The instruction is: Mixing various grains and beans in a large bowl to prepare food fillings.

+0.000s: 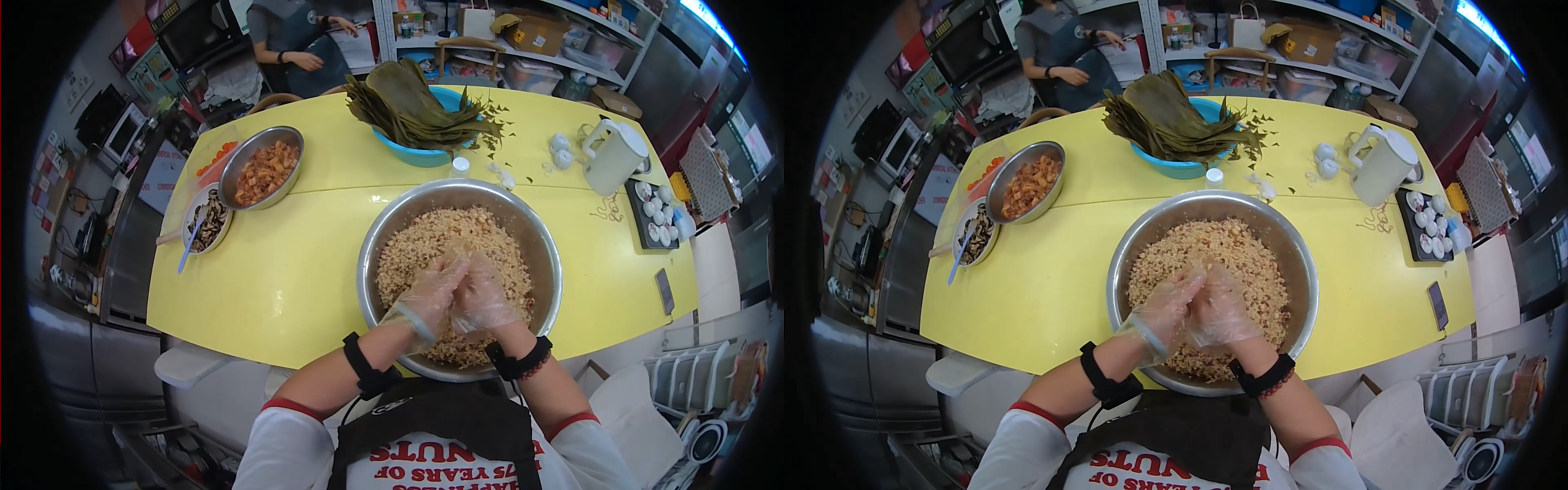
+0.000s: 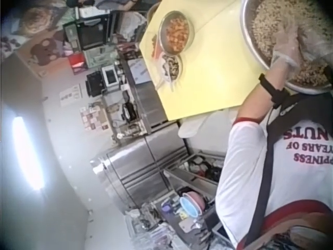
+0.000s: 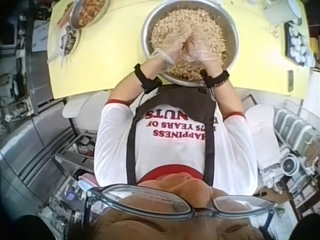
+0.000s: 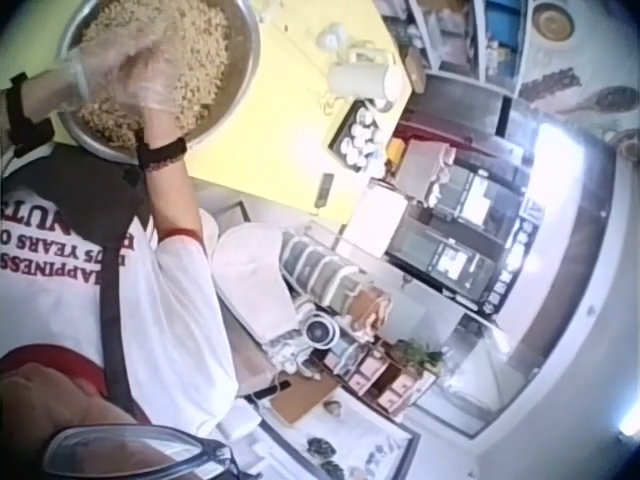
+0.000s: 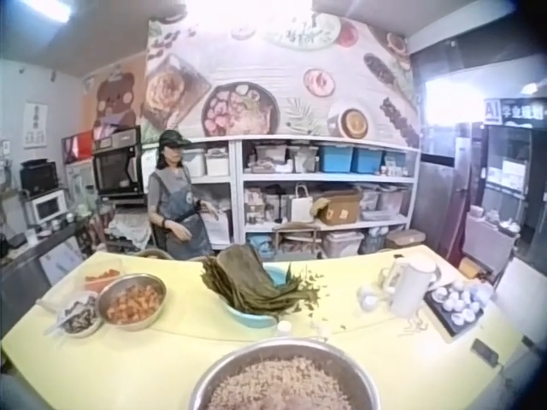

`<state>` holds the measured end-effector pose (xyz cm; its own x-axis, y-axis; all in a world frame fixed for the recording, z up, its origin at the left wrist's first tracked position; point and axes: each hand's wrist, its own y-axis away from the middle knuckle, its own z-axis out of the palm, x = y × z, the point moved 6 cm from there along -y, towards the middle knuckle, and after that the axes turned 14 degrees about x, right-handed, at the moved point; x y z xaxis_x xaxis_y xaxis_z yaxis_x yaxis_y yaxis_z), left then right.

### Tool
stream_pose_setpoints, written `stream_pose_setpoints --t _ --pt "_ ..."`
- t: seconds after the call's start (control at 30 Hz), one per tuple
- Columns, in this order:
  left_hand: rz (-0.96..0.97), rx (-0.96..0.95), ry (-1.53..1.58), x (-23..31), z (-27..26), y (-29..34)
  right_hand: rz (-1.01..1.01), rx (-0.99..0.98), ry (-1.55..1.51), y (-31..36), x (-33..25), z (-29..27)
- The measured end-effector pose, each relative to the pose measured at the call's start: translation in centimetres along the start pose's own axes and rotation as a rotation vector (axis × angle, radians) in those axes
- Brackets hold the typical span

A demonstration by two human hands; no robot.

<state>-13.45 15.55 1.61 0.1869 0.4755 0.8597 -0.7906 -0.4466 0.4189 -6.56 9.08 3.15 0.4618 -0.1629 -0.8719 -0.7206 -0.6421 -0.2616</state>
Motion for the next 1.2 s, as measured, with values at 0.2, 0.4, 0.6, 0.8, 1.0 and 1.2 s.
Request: stream_pose_setpoints --t 0.2,0.4,0.6,0.8,1.0,1.2 --pt "-0.140 0.242 -0.157 -0.2 -1.3 -1.3 -0.484 0.079 0.310 1.9 -3.1 0.4" --pt "-0.129 0.328 -0.149 -5.3 -5.9 -6.1 -0.375 -0.240 0.436 3.5 -3.7 0.5" --pt "-0.189 0.326 -0.088 -3.5 -4.9 -4.8 -0.460 -0.144 0.359 4.5 -5.2 -2.1" --pt "-0.140 0.347 -0.363 -0.8 -5.2 -2.2 -0.139 -0.328 0.344 6.7 -3.9 -5.5" --pt "0.275 0.273 -0.437 -2.1 -4.9 -3.3 -0.009 -0.206 0.279 8.2 -2.7 -8.8" --pt "0.612 0.312 -0.790 2.7 -4.2 -0.6 0.391 -0.041 0.180 8.3 -0.8 -11.9"
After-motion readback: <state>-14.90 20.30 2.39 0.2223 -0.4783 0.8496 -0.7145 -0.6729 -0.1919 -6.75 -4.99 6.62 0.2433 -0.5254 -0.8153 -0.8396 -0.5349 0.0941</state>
